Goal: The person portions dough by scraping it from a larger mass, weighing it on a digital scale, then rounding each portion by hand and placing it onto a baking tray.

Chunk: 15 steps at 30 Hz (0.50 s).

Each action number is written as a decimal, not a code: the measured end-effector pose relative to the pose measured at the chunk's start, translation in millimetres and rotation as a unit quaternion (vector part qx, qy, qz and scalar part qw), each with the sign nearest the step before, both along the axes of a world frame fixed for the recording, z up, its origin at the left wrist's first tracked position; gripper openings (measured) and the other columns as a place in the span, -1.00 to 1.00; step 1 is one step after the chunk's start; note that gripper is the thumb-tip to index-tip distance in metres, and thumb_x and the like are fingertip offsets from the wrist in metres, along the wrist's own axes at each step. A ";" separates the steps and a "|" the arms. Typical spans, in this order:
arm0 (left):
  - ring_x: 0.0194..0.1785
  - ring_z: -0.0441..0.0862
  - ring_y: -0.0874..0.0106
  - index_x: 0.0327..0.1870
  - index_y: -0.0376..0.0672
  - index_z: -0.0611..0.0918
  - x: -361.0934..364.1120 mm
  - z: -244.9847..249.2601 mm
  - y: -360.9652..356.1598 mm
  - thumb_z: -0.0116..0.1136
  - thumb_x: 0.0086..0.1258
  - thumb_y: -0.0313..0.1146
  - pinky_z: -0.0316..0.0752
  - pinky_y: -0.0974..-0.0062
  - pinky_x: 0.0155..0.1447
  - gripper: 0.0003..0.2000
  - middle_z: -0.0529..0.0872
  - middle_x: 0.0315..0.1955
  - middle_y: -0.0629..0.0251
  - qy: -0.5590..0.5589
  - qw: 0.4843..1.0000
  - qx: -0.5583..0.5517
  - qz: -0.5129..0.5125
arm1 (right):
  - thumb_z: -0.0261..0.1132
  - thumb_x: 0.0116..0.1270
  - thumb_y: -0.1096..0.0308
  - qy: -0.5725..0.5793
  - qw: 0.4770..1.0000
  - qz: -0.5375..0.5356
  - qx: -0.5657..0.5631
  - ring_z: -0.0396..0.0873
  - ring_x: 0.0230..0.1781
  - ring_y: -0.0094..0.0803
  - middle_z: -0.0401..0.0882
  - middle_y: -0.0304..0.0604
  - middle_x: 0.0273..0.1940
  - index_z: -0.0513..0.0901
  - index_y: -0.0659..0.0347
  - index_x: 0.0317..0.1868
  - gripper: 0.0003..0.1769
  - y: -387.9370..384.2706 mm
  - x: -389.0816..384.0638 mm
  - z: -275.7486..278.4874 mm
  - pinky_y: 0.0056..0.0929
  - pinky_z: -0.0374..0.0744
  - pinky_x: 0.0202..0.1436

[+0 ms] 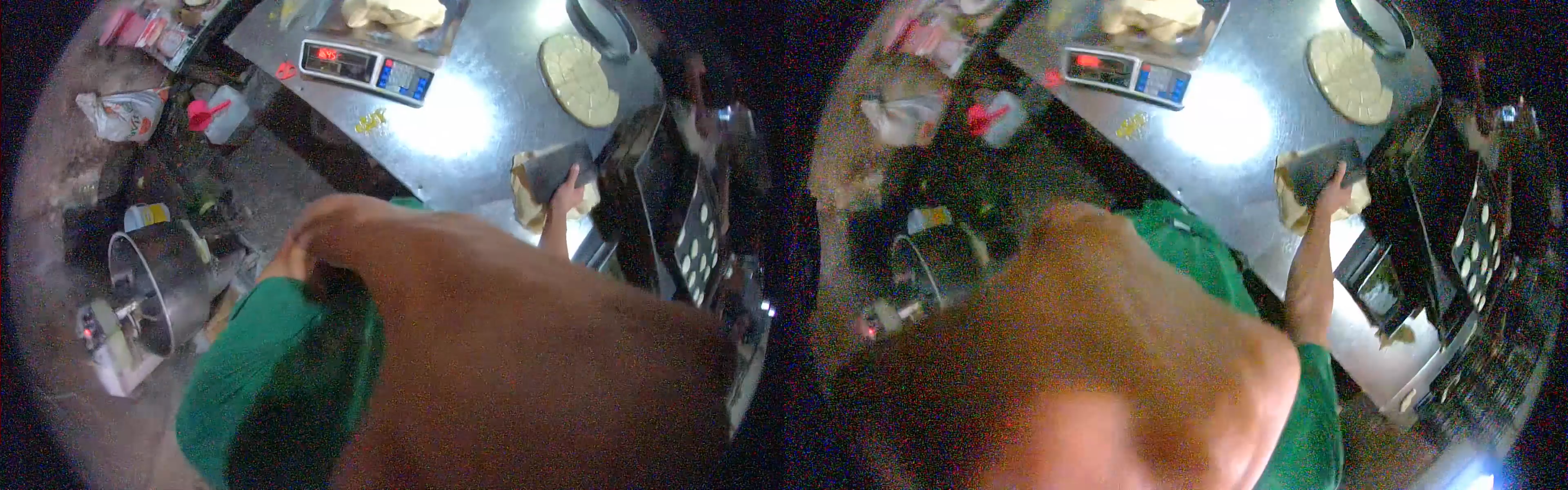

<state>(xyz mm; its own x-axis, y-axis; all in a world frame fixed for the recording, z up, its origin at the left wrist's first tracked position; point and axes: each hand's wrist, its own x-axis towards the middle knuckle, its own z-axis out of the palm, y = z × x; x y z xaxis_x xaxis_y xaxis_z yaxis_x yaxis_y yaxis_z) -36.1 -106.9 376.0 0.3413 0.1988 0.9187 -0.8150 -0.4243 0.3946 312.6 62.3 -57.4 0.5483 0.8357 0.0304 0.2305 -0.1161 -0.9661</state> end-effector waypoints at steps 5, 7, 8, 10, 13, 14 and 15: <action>-0.19 0.74 0.25 0.16 -0.08 0.70 7.3 0.5 4.3 0.12 0.55 -0.12 0.58 0.36 -0.07 -0.67 0.79 -0.23 0.16 -0.003 1.000 0.002 -0.030 | 0.39 0.39 -0.09 -0.069 0.998 -0.009 -0.008 0.64 -0.09 -0.25 0.73 0.01 -0.04 0.67 0.46 0.04 -0.35 -5.2 1.7 -2.5 -0.26 0.57 0.07; -0.19 0.74 0.24 0.16 -0.08 0.70 9.8 -0.5 4.0 0.12 0.55 -0.11 0.58 0.36 -0.07 -0.67 0.79 -0.23 0.16 -0.011 0.999 0.003 -0.044 | 0.40 0.36 -0.14 -0.030 0.999 -0.007 0.012 0.64 -0.05 -0.18 0.72 0.04 0.01 0.68 0.44 0.05 -0.32 -7.3 -1.7 3.4 -0.23 0.55 0.14; -0.19 0.74 0.24 0.16 -0.08 0.70 8.9 -2.6 4.5 0.12 0.55 -0.11 0.58 0.36 -0.07 -0.67 0.79 -0.23 0.16 -0.016 0.999 0.002 -0.049 | 0.40 0.38 -0.10 -0.047 0.998 -0.020 -0.029 0.63 -0.07 -0.21 0.73 0.04 -0.02 0.68 0.45 0.03 -0.36 -8.0 -0.8 4.8 -0.23 0.55 0.13; -0.19 0.74 0.24 0.16 -0.08 0.70 10.6 -6.0 2.0 0.12 0.55 -0.11 0.58 0.36 -0.07 -0.66 0.79 -0.23 0.16 -0.022 0.998 0.002 -0.057 | 0.40 0.38 -0.09 -0.041 0.999 -0.027 -0.009 0.63 -0.07 -0.23 0.73 0.03 -0.05 0.67 0.47 0.01 -0.36 -6.8 -1.3 1.1 -0.22 0.55 0.12; -0.19 0.74 0.24 0.17 -0.08 0.70 11.9 -11.2 1.9 0.12 0.55 -0.10 0.58 0.36 -0.07 -0.66 0.79 -0.23 0.16 -0.033 0.998 -0.005 -0.062 | 0.42 0.37 -0.07 -0.007 0.996 -0.012 0.083 0.64 -0.11 -0.24 0.74 0.00 -0.07 0.68 0.47 -0.01 -0.37 -16.9 -16.7 22.0 -0.23 0.58 0.07; -0.19 0.74 0.24 0.17 -0.08 0.70 12.4 -13.4 3.1 0.12 0.55 -0.10 0.58 0.36 -0.07 -0.66 0.79 -0.23 0.16 -0.033 0.998 -0.003 -0.056 | 0.41 0.38 -0.06 0.008 0.997 -0.009 0.070 0.64 -0.13 -0.25 0.74 -0.01 -0.07 0.68 0.46 -0.01 -0.38 -18.5 -20.3 21.8 -0.25 0.59 0.04; -0.19 0.74 0.24 0.17 -0.08 0.70 11.5 -15.5 5.3 0.12 0.55 -0.10 0.58 0.36 -0.08 -0.66 0.79 -0.23 0.16 -0.033 0.998 0.000 -0.050 | 0.41 0.38 -0.06 0.027 0.998 0.000 0.061 0.64 -0.15 -0.26 0.74 -0.01 -0.07 0.69 0.46 -0.01 -0.39 -19.1 -19.4 26.1 -0.26 0.59 0.02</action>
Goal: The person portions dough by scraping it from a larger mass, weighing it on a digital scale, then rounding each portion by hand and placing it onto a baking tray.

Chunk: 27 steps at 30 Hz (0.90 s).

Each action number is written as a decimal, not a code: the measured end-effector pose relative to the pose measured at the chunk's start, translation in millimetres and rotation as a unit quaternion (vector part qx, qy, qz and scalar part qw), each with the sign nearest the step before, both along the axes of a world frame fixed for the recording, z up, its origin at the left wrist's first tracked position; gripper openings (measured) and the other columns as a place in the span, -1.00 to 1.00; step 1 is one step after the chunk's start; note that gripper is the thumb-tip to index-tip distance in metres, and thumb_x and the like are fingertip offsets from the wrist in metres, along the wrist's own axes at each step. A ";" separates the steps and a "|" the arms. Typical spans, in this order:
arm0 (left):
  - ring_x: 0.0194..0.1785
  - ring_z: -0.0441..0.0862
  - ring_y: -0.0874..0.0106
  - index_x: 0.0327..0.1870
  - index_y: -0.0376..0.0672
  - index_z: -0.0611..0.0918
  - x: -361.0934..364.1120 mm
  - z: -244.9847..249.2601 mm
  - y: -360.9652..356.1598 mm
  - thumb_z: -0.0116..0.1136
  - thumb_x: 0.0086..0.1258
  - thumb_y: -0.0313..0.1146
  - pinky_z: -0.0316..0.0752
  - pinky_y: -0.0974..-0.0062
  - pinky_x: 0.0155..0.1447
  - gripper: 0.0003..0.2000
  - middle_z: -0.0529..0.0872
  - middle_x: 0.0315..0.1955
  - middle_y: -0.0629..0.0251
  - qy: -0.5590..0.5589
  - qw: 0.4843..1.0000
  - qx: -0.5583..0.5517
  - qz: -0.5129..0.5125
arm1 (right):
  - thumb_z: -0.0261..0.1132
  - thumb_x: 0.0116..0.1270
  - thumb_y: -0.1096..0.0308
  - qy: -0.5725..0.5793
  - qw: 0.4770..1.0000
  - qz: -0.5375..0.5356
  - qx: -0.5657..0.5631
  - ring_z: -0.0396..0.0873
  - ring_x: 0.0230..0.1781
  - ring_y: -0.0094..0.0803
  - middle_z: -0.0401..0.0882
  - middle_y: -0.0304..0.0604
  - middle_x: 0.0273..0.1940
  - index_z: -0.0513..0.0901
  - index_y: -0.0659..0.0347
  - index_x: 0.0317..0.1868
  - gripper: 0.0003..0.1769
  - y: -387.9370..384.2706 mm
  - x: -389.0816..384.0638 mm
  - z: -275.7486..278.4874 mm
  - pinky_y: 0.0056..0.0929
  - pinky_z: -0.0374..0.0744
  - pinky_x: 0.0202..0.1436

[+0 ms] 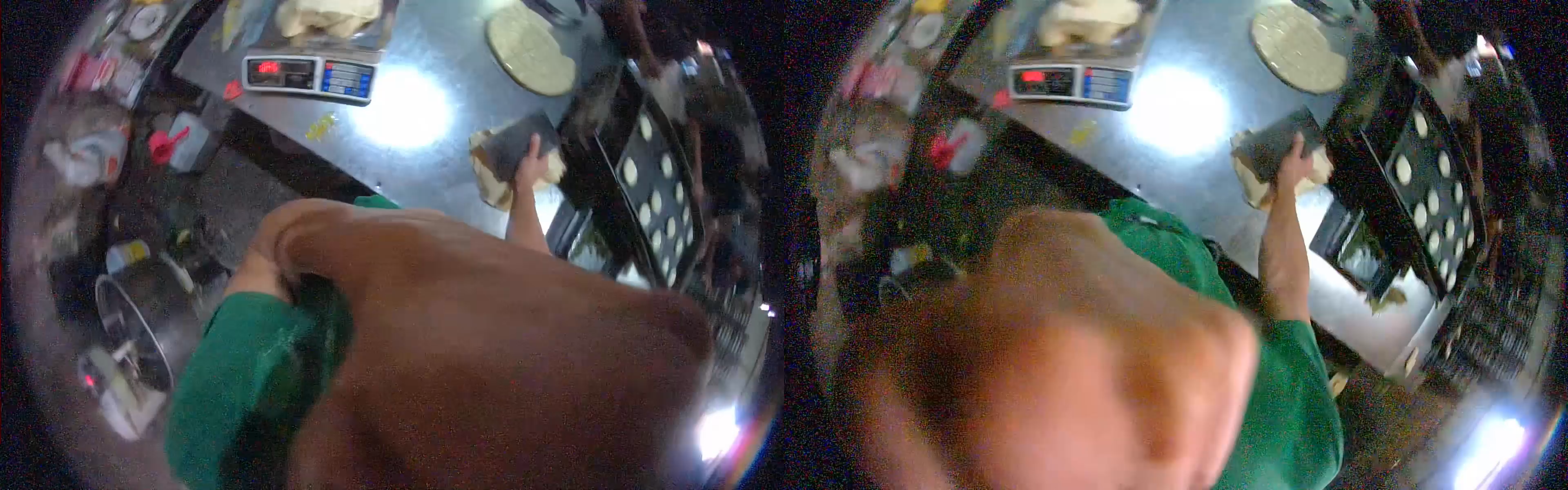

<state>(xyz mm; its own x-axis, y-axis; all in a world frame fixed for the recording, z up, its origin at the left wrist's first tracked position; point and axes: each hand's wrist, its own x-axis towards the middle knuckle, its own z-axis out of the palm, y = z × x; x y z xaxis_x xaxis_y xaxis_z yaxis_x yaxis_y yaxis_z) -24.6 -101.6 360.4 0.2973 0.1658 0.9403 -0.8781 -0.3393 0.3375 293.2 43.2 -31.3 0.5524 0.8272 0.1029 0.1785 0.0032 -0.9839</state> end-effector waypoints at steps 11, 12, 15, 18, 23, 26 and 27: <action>-0.20 0.74 0.23 0.18 -0.07 0.69 31.2 2.1 20.0 0.12 0.55 -0.09 0.57 0.35 -0.08 -0.64 0.79 -0.24 0.15 -0.014 0.997 -0.072 0.033 | 0.37 0.44 -0.04 0.007 0.999 0.020 -0.043 0.62 -0.17 -0.35 0.72 -0.07 -0.10 0.66 0.48 0.02 -0.40 12.5 17.5 -20.2 -0.32 0.60 -0.05; -0.20 0.74 0.23 0.19 -0.07 0.69 43.6 4.8 23.9 0.12 0.55 -0.08 0.57 0.35 -0.08 -0.64 0.79 -0.24 0.15 -0.016 0.995 -0.090 0.032 | 0.36 0.45 -0.04 -0.027 0.998 0.009 -0.062 0.61 -0.16 -0.36 0.72 -0.09 -0.11 0.66 0.47 0.01 -0.41 10.7 16.9 -16.0 -0.33 0.60 -0.03; -0.20 0.74 0.23 0.19 -0.07 0.69 67.6 2.3 34.7 0.12 0.55 -0.08 0.57 0.35 -0.08 -0.64 0.79 -0.24 0.15 -0.012 0.993 -0.114 0.025 | 0.37 0.45 -0.02 0.028 0.998 0.014 -0.054 0.61 -0.17 -0.35 0.71 -0.09 -0.11 0.66 0.45 0.00 -0.44 6.5 6.4 -5.8 -0.32 0.60 -0.02; -0.20 0.74 0.23 0.19 -0.07 0.69 75.6 -1.0 36.7 0.12 0.55 -0.08 0.57 0.35 -0.08 -0.64 0.79 -0.24 0.15 -0.001 0.993 -0.115 0.014 | 0.38 0.44 0.00 0.039 0.997 0.013 -0.064 0.61 -0.17 -0.35 0.70 -0.10 -0.10 0.65 0.42 0.01 -0.46 9.7 6.3 -5.8 -0.32 0.61 -0.02; -0.21 0.74 0.22 0.20 -0.06 0.69 78.5 -1.0 35.1 0.12 0.55 -0.07 0.57 0.35 -0.09 -0.63 0.79 -0.24 0.14 0.011 0.993 -0.119 0.005 | 0.37 0.45 0.02 0.088 0.995 0.028 -0.050 0.60 -0.15 -0.34 0.69 -0.09 -0.04 0.64 0.43 0.05 -0.46 5.9 2.2 -0.2 -0.30 0.61 -0.03; -0.21 0.74 0.22 0.20 -0.06 0.69 78.2 -1.0 33.2 0.11 0.55 -0.06 0.57 0.35 -0.09 -0.63 0.79 -0.25 0.14 0.020 0.993 -0.117 0.001 | 0.36 0.46 0.00 0.058 0.996 0.045 -0.043 0.61 -0.15 -0.32 0.68 -0.09 -0.01 0.63 0.43 0.09 -0.44 7.2 6.1 -3.8 -0.30 0.61 -0.03; -0.21 0.74 0.22 0.21 -0.06 0.68 77.4 -1.9 31.1 0.11 0.55 -0.06 0.57 0.34 -0.09 -0.63 0.79 -0.25 0.14 0.023 0.993 -0.114 0.001 | 0.36 0.46 0.00 0.053 0.996 0.035 -0.056 0.61 -0.15 -0.31 0.68 -0.09 -0.02 0.63 0.43 0.10 -0.43 7.4 7.6 -5.8 -0.30 0.61 -0.03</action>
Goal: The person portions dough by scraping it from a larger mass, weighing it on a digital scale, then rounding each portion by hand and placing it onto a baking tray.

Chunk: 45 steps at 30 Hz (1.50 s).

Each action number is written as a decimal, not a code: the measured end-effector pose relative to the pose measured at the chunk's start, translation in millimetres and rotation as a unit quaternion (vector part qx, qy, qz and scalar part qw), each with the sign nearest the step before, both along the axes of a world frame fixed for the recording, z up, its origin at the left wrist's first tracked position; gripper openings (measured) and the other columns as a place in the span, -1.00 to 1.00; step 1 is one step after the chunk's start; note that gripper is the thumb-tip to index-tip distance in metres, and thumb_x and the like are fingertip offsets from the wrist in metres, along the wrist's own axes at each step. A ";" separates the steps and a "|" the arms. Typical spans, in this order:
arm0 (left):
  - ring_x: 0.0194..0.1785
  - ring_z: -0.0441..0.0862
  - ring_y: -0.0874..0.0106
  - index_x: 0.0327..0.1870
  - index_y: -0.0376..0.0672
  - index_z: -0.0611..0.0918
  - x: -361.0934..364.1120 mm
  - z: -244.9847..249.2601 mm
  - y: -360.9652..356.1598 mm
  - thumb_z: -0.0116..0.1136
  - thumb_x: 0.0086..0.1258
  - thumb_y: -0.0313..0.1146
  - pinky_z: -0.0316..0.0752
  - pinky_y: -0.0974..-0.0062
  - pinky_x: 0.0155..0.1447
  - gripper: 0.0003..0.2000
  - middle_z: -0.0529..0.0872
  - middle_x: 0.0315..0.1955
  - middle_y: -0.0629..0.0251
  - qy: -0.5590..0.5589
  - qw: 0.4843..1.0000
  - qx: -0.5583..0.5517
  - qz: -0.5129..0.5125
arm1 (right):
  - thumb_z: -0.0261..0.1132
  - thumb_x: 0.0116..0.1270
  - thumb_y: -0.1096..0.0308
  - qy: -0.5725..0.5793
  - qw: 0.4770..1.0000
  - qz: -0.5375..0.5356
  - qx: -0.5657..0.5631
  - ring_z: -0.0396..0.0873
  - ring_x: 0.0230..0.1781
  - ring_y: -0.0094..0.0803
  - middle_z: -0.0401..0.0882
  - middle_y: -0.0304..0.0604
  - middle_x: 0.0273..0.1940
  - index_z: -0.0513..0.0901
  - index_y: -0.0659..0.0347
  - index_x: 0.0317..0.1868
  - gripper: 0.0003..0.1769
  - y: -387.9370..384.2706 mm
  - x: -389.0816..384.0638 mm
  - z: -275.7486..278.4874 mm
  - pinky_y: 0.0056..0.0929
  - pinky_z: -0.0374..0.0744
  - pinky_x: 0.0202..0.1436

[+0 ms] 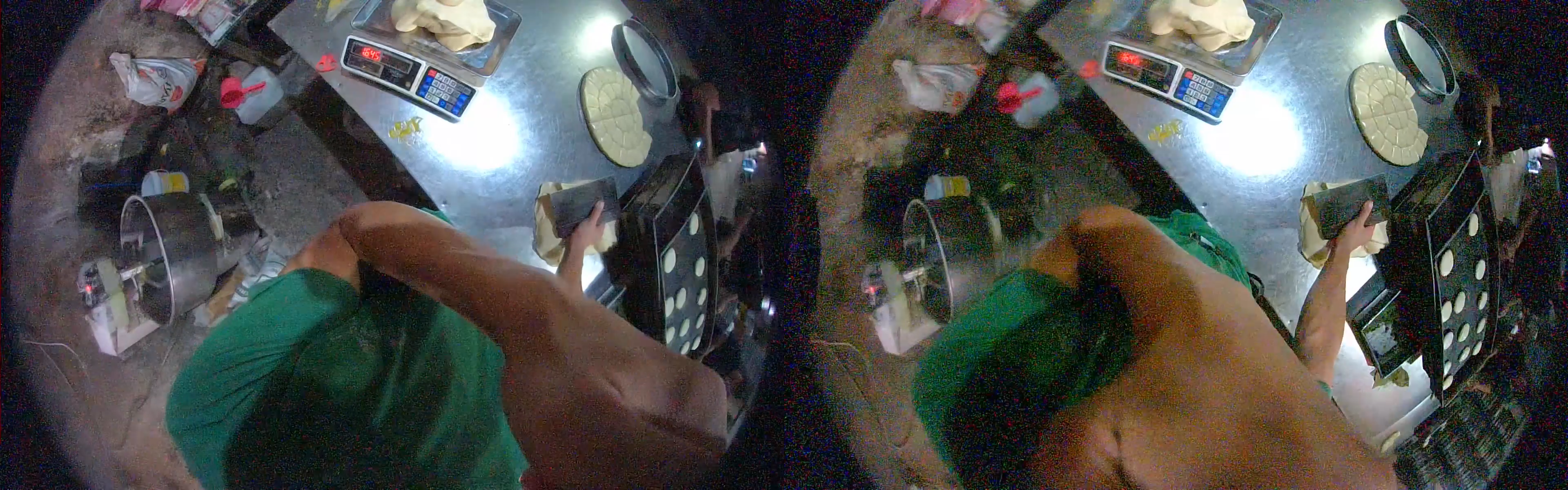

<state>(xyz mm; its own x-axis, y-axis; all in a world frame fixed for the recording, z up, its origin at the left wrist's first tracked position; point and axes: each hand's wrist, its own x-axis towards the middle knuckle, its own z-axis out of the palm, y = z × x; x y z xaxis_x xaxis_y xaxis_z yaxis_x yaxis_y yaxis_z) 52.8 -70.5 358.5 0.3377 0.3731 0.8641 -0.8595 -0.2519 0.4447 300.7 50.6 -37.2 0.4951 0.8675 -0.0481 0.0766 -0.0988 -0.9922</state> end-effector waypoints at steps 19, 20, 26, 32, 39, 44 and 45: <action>-0.11 0.75 0.06 0.48 0.10 0.45 -42.6 -148.2 17.2 0.05 0.53 0.16 0.61 0.22 0.01 -0.41 0.79 -0.18 0.05 0.587 0.803 -0.064 0.075 | 0.41 0.39 -0.07 -0.104 0.994 -0.024 -0.015 0.64 -0.16 -0.31 0.74 -0.08 -0.06 0.69 0.41 0.04 -0.40 -3.3 -0.8 3.3 -0.30 0.59 0.00; -0.03 0.73 -0.02 0.53 0.14 0.36 -49.1 -198.3 13.9 0.04 0.52 0.20 0.59 0.14 0.11 -0.36 0.78 -0.15 0.00 0.671 0.728 -0.044 0.136 | 0.41 0.39 -0.07 -0.074 0.997 -0.024 0.004 0.63 -0.16 -0.32 0.74 -0.10 -0.08 0.70 0.40 0.02 -0.41 1.3 3.7 -5.1 -0.31 0.58 -0.01; 0.07 0.71 -0.04 0.56 -0.51 -0.06 -117.0 -323.1 10.4 0.11 0.37 0.08 0.58 0.08 0.16 -0.01 0.74 -0.05 -0.21 0.870 0.442 -0.139 0.170 | 0.42 0.40 0.01 -0.075 0.996 -0.038 -0.019 0.62 -0.16 -0.37 0.73 -0.14 -0.10 0.68 0.37 0.03 -0.48 -3.2 -1.9 8.4 -0.35 0.56 0.01; -0.06 0.75 0.00 0.47 -0.73 -0.08 -106.6 -363.7 6.7 0.20 0.37 0.02 0.61 0.13 0.10 0.03 0.74 -0.12 -0.26 0.870 0.414 -0.170 0.208 | 0.36 0.47 0.13 -0.012 0.999 -0.023 0.023 0.62 -0.13 -0.41 0.71 -0.19 -0.03 0.64 0.37 0.11 -0.55 -6.7 -11.5 21.0 -0.40 0.58 0.04; -0.27 0.75 -0.05 0.42 -0.78 -0.33 -80.1 -416.5 12.3 0.24 0.39 0.10 0.64 0.07 -0.08 0.18 0.76 -0.30 -0.22 0.860 0.406 -0.092 0.295 | 0.40 0.43 0.05 -0.004 0.999 -0.025 0.036 0.64 -0.15 -0.38 0.74 -0.13 -0.08 0.69 0.41 0.03 -0.50 1.1 -2.9 -2.0 -0.36 0.59 0.02; -0.27 0.76 0.05 0.43 -0.76 -0.33 -89.0 -401.0 5.7 0.30 0.35 0.03 0.63 0.12 -0.10 0.19 0.78 -0.31 -0.10 0.843 0.427 -0.136 0.297 | 0.39 0.42 0.01 -0.075 0.995 -0.035 0.049 0.65 -0.17 -0.32 0.75 -0.07 -0.11 0.68 0.43 0.02 -0.46 -1.5 0.4 -7.6 -0.30 0.59 0.00; -0.26 0.76 0.04 0.43 -0.75 -0.35 -91.1 -401.4 6.6 0.30 0.34 0.03 0.63 0.12 -0.11 0.20 0.78 -0.32 -0.08 0.844 0.432 -0.130 0.290 | 0.38 0.41 -0.04 -0.109 0.993 -0.046 0.016 0.66 -0.14 -0.24 0.75 -0.04 -0.08 0.67 0.46 0.01 -0.41 0.6 2.6 -10.3 -0.26 0.58 0.03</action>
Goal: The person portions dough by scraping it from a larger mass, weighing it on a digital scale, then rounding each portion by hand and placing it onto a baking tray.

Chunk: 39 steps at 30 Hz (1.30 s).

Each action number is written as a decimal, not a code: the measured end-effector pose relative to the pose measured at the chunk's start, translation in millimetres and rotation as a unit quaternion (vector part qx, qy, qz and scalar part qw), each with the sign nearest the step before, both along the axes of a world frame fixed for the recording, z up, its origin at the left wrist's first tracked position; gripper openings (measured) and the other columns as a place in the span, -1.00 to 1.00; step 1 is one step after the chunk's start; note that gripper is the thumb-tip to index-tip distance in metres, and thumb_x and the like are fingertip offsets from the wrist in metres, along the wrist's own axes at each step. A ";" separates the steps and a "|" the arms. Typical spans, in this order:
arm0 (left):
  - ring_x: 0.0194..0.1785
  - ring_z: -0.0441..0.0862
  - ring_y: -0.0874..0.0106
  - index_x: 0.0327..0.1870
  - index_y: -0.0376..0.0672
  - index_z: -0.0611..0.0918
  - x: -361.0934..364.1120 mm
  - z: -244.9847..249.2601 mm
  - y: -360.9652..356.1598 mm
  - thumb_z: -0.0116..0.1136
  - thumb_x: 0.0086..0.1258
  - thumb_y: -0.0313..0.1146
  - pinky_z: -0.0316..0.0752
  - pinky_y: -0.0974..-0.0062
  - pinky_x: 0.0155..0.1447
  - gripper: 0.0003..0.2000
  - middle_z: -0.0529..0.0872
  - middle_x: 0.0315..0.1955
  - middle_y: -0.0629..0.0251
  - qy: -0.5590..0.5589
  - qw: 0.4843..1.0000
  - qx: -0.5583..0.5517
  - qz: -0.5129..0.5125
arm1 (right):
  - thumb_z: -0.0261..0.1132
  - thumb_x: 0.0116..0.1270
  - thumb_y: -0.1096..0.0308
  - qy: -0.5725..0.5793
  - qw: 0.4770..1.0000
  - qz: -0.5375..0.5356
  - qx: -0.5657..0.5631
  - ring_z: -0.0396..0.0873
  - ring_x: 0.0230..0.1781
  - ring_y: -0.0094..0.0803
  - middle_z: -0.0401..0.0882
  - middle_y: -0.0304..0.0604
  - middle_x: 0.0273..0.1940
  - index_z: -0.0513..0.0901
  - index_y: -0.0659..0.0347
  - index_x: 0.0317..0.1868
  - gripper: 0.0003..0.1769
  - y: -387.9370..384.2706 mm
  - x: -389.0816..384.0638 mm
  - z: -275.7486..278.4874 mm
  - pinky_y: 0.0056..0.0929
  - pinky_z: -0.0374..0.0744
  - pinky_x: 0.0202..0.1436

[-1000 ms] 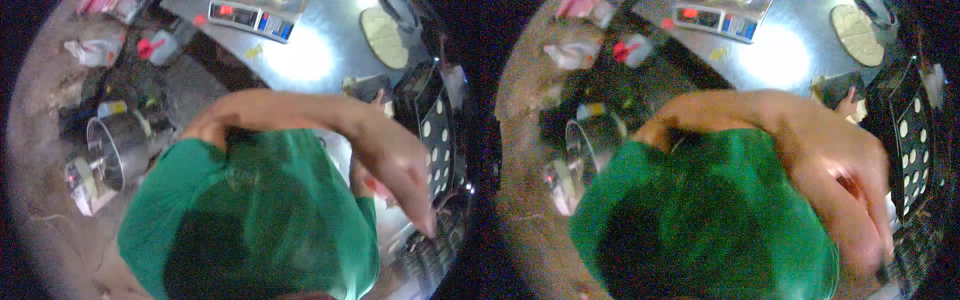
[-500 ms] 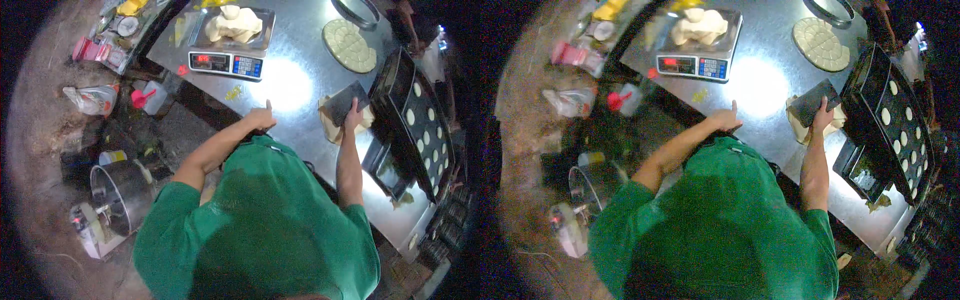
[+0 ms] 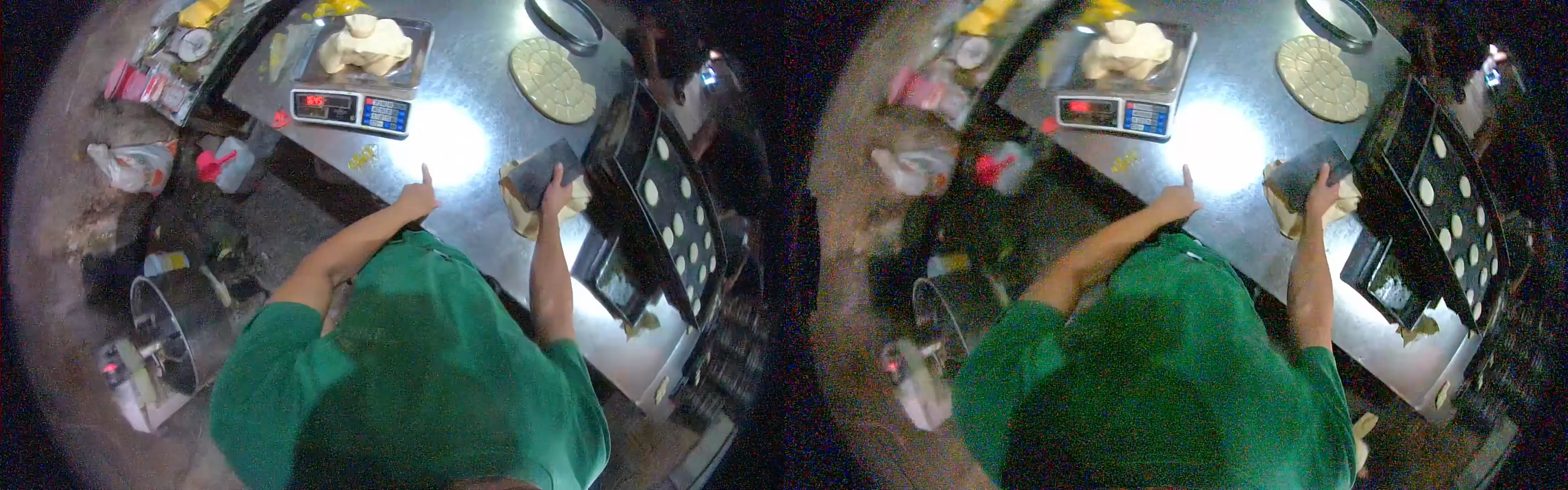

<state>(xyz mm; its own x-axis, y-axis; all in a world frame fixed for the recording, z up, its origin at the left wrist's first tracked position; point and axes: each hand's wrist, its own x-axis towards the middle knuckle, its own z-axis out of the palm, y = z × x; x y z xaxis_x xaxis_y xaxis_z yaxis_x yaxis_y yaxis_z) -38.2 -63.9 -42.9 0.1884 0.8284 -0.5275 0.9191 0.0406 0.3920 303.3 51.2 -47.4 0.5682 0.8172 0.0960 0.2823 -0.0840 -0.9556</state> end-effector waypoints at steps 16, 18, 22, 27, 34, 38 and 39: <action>0.16 0.64 -0.03 0.28 -0.26 0.55 96.2 28.6 130.9 0.19 0.42 -0.03 0.50 0.17 0.28 -0.45 0.67 0.05 -0.21 -0.307 0.941 0.138 -0.029 | 0.43 0.39 0.23 0.199 0.975 -0.090 -0.040 0.60 -0.02 -0.38 0.68 -0.16 0.00 0.59 0.35 0.18 -0.53 -150.0 10.1 36.2 -0.39 0.54 0.08; 0.17 0.63 -0.06 0.34 -0.23 0.49 141.1 13.5 139.6 0.29 0.35 -0.04 0.48 0.16 0.32 -0.38 0.65 0.06 -0.22 -0.272 0.948 0.158 -0.054 | 0.44 0.39 0.23 0.148 0.983 -0.089 -0.062 0.61 0.01 -0.36 0.68 -0.12 0.03 0.57 0.36 0.20 -0.50 -165.2 2.9 49.1 -0.37 0.54 0.12; 0.17 0.63 -0.06 0.32 -0.23 0.46 183.1 -24.7 153.7 0.44 0.22 -0.09 0.48 0.13 0.30 -0.31 0.66 0.07 -0.17 -0.266 0.951 0.139 -0.067 | 0.44 0.37 0.21 0.057 0.995 -0.052 -0.069 0.62 0.04 -0.31 0.69 -0.07 0.07 0.53 0.38 0.25 -0.44 -167.1 -15.6 78.5 -0.31 0.54 0.18; 0.10 0.69 0.01 0.07 -0.29 0.62 150.5 -33.0 120.5 0.42 0.25 -0.21 0.55 0.23 0.19 -0.55 0.73 -0.04 -0.12 -0.446 0.893 0.042 0.044 | 0.36 0.40 0.18 -0.154 0.978 0.025 -0.141 0.70 -0.09 0.14 0.71 0.27 -0.13 0.48 0.31 0.16 -0.52 -119.4 -39.2 113.2 -0.03 0.61 0.00; -0.16 0.73 0.10 -0.01 -0.18 0.71 80.1 22.5 59.4 0.20 0.40 -0.17 0.58 0.20 0.00 -0.70 0.76 -0.22 0.00 -0.387 0.916 0.052 0.093 | 0.30 0.38 0.06 -0.321 0.880 0.203 -0.285 0.67 -0.20 0.28 0.70 0.27 -0.24 0.40 0.25 0.14 -0.47 -58.2 -82.8 61.6 0.13 0.59 -0.13; -0.08 0.73 0.06 0.06 -0.11 0.72 22.1 48.0 56.9 0.20 0.43 -0.09 0.57 0.18 0.05 -0.65 0.78 -0.19 0.06 -0.371 0.912 0.162 0.061 | 0.36 0.32 0.00 -0.266 0.919 0.154 -0.247 0.67 -0.09 0.26 0.71 0.28 -0.13 0.44 0.28 0.15 -0.40 -32.3 -90.9 39.8 0.10 0.57 0.02; -0.09 0.73 0.07 0.07 -0.10 0.72 0.3 54.4 64.7 0.20 0.44 -0.07 0.57 0.19 0.05 -0.65 0.78 -0.20 0.07 -0.377 0.902 0.199 0.071 | 0.38 0.30 -0.02 -0.249 0.925 0.145 -0.249 0.66 -0.03 0.23 0.70 0.29 -0.09 0.47 0.31 0.15 -0.37 -30.8 -91.7 39.5 0.06 0.56 0.07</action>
<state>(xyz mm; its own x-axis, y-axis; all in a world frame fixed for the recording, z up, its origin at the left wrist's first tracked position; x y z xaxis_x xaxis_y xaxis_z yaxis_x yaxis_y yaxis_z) -37.9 0.8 11.5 0.2464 0.9678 0.0507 0.3813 -0.1449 0.9130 211.6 20.4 -7.9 0.3043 0.9417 -0.1433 0.7563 -0.3304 -0.5647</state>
